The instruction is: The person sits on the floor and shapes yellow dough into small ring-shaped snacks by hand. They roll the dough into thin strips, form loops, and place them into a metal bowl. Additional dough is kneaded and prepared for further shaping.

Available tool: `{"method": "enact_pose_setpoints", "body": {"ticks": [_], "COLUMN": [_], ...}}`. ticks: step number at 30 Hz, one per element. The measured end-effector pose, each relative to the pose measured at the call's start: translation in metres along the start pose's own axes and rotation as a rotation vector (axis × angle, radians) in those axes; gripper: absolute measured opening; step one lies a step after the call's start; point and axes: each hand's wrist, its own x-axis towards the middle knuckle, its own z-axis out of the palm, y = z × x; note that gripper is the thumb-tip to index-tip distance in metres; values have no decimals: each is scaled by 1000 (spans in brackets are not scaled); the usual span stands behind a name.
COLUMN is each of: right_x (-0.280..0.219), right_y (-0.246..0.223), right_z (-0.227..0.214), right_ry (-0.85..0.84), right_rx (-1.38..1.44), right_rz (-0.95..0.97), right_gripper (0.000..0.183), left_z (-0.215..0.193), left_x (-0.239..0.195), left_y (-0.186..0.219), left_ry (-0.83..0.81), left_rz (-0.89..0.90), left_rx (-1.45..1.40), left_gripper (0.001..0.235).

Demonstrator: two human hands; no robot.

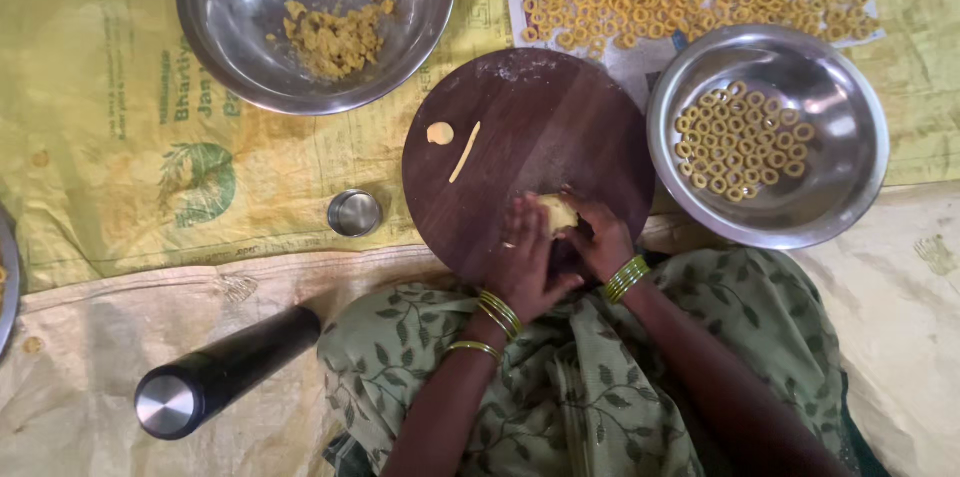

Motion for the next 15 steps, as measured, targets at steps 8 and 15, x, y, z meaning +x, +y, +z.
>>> {"method": "enact_pose_setpoints", "body": {"ticks": [8,15], "right_x": [20,4], "right_y": [-12,36], "right_z": [-6,12], "right_ry": [12,-7], "right_rx": [-298,-8], "right_rz": [-147,-47], "right_gripper": [67,72], "left_z": [21,-9], "left_x": [24,75], "left_y": [0,-26], "left_ry": [-161,-572], "left_rz": [-72,-183], "left_rx": [146,193], "left_gripper": [133,146]}}
